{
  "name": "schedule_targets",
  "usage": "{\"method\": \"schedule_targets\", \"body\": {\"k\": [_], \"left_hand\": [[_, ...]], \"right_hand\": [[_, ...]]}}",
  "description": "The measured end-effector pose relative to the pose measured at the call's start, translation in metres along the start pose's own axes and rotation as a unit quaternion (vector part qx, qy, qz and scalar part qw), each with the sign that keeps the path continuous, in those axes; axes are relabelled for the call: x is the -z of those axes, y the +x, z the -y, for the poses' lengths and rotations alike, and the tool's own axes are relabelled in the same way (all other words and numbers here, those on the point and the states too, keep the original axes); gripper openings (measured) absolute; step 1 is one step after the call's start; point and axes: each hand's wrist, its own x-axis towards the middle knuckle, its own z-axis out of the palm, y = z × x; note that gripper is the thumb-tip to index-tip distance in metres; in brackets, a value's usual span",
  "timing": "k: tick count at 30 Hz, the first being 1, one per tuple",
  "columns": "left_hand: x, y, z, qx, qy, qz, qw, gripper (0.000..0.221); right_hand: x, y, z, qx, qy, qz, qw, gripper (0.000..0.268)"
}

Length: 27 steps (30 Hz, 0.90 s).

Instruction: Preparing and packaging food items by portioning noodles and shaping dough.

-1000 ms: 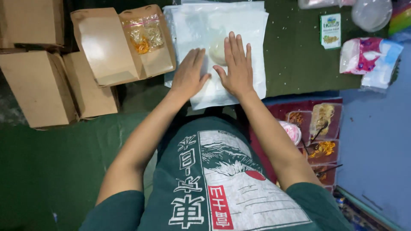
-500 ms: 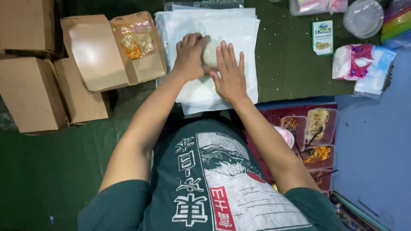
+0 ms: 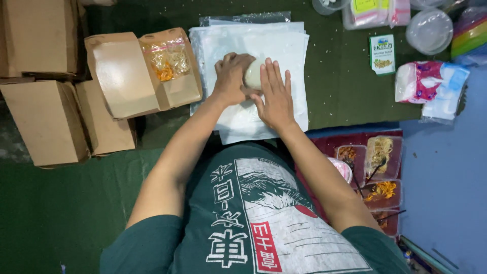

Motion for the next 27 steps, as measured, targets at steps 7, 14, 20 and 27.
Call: {"method": "schedule_targets", "body": {"k": [7,14,20,27], "left_hand": [[-0.013,-0.001,0.008,-0.010,-0.009,-0.024,1.000,0.087],[-0.012,-0.003,0.006,-0.016,-0.022,-0.024,0.999,0.078],[-0.008,0.000,0.001,-0.005,0.014,0.006,1.000,0.097],[-0.003,-0.002,0.000,-0.011,-0.039,0.006,0.999,0.084]], "right_hand": [[0.003,-0.002,-0.001,-0.013,0.026,0.042,0.999,0.071],[0.005,-0.005,-0.002,-0.003,0.016,0.051,0.999,0.068],[0.008,-0.006,-0.008,-0.047,0.009,0.012,0.999,0.076],[0.003,-0.011,-0.019,0.044,0.023,-0.204,0.978,0.078]]}}
